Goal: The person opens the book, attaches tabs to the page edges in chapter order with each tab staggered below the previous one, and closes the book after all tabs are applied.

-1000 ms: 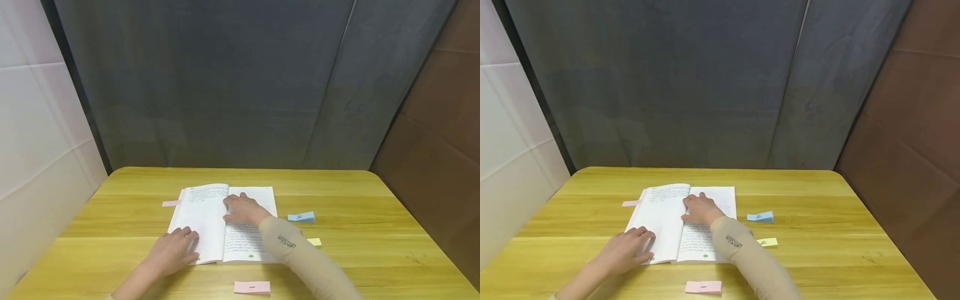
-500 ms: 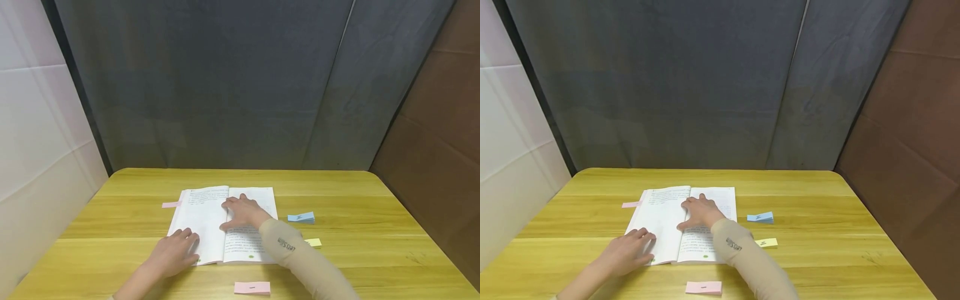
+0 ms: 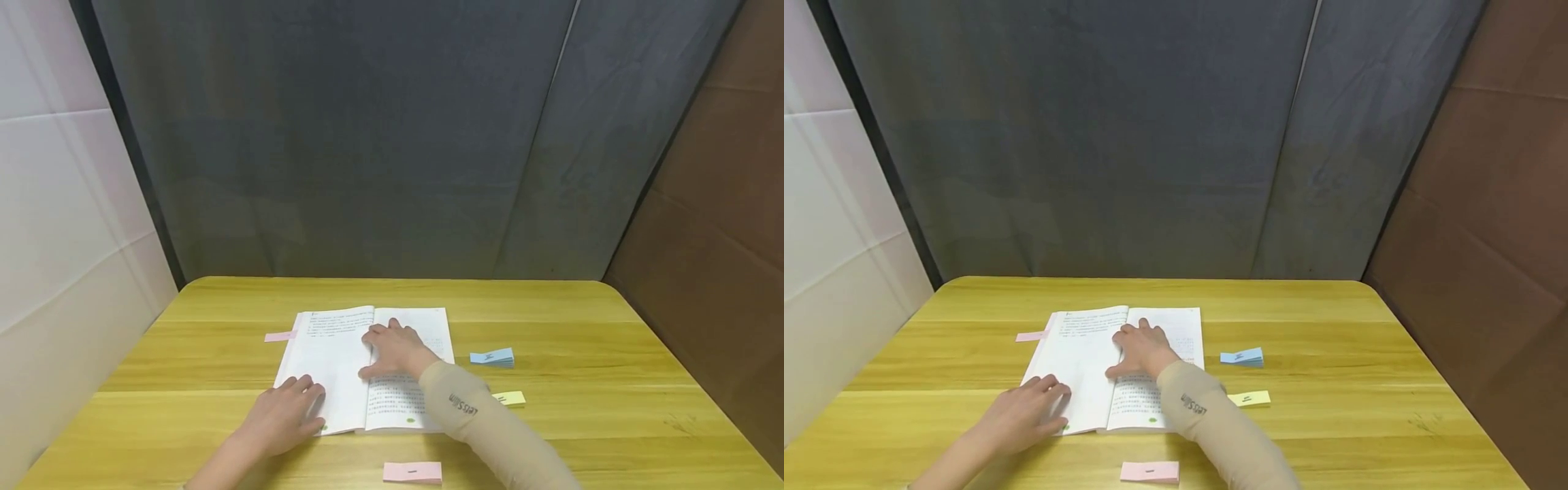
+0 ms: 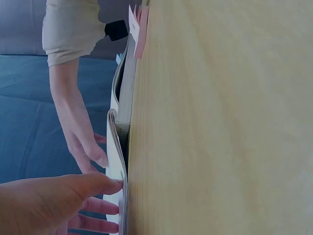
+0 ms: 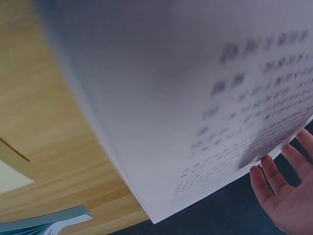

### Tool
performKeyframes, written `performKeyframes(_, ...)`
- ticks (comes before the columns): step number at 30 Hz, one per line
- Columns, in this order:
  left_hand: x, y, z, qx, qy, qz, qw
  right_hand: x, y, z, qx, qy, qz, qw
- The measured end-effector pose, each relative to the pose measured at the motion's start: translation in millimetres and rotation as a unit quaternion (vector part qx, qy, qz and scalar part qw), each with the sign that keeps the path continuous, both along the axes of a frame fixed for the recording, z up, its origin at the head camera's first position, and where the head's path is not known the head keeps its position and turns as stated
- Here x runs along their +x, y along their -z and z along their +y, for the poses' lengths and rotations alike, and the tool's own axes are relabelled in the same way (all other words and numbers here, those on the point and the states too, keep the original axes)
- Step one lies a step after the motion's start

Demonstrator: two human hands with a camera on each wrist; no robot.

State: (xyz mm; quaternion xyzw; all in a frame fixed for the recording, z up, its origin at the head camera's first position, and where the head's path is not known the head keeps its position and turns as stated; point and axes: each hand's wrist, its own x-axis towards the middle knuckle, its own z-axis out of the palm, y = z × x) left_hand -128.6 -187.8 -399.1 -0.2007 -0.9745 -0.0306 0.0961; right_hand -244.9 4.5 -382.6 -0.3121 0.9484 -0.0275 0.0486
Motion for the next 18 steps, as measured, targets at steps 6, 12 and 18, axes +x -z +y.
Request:
performKeyframes(6,-1.1,0.2,-0.2,0.003,0.006,-0.002,1.0000,3.6,5.3,3,0.003,-0.011,0.009,0.9999)
performKeyframes(12,-0.4,2.2,0.4,0.005,0.005,0.003,1.0000,12.0,7.0,8,0.014,-0.044,0.024,0.9986)
performKeyframes(18,-2.0,1.8,0.7,0.007,0.008,0.009,0.9999,17.8,8.5,12,0.012,-0.061,0.044,0.9971)
